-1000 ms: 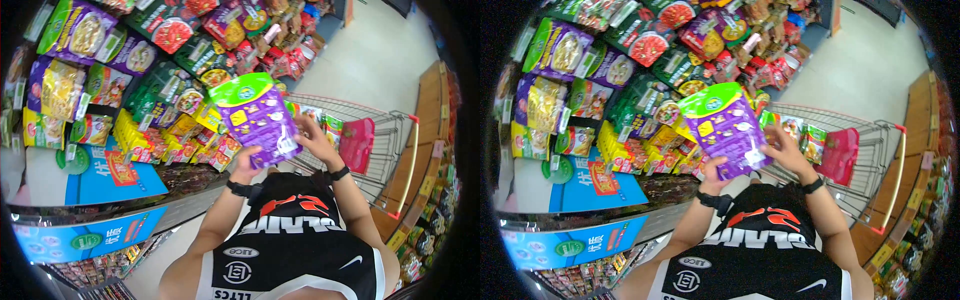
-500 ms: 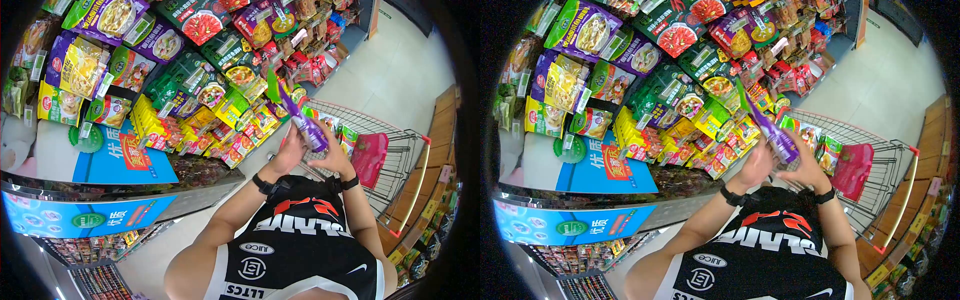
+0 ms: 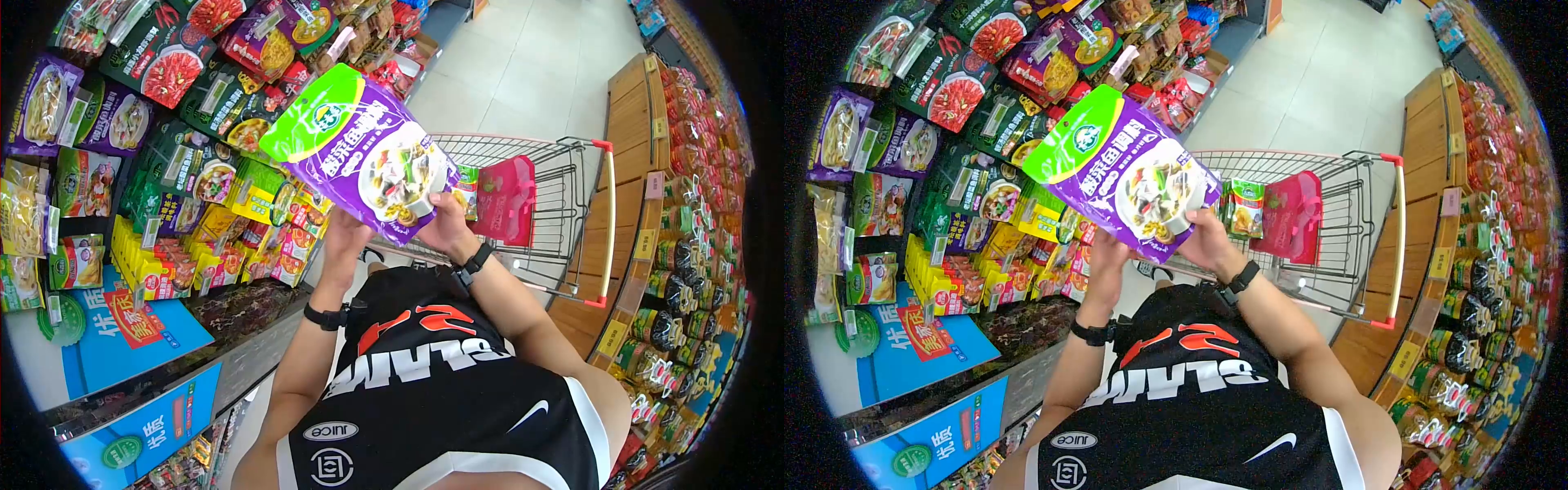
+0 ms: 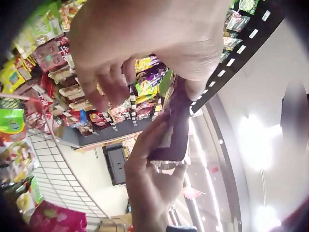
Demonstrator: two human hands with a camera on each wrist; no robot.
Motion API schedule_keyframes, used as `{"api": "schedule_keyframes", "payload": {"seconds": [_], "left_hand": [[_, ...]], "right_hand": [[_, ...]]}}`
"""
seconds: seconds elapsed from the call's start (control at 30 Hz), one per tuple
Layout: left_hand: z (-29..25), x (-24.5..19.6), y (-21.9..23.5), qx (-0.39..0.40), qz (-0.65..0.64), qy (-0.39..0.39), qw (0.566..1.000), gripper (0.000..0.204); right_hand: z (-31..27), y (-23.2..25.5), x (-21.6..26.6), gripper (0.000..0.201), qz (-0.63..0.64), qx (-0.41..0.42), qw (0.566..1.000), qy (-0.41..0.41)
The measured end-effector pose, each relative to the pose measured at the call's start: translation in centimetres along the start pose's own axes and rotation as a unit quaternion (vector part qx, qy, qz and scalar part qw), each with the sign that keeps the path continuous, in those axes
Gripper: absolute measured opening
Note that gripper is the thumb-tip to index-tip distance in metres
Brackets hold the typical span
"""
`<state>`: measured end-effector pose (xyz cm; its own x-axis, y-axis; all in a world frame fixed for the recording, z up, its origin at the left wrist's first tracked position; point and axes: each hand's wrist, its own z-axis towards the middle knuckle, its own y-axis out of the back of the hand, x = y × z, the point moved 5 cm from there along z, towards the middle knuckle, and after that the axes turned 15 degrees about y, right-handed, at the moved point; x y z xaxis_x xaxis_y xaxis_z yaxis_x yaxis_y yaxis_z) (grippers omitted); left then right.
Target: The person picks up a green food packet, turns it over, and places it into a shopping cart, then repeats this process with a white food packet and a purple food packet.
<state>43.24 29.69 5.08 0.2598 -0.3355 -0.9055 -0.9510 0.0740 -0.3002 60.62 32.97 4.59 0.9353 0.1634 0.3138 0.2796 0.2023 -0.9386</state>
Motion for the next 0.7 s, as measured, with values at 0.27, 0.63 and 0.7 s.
{"api": "schedule_keyframes", "payload": {"seconds": [0.27, 0.63, 0.7], "left_hand": [[0.7, 1.4, -1.1, 0.009, -0.050, 0.029, 0.998, 0.051], [-1.1, -1.8, -0.8, -0.022, 0.061, -0.058, 0.996, 0.045], [-1.5, -2.2, -1.1, -0.031, 0.140, -0.072, 0.987, 0.042]], "right_hand": [[-1.3, 0.3, -3.3, 0.078, -0.152, 0.006, 0.988, 0.029], [-1.5, 1.0, -3.8, 0.053, -0.080, -0.054, 0.994, -0.050], [-1.7, 1.8, -4.2, 0.049, 0.003, -0.077, 0.991, -0.106]]}}
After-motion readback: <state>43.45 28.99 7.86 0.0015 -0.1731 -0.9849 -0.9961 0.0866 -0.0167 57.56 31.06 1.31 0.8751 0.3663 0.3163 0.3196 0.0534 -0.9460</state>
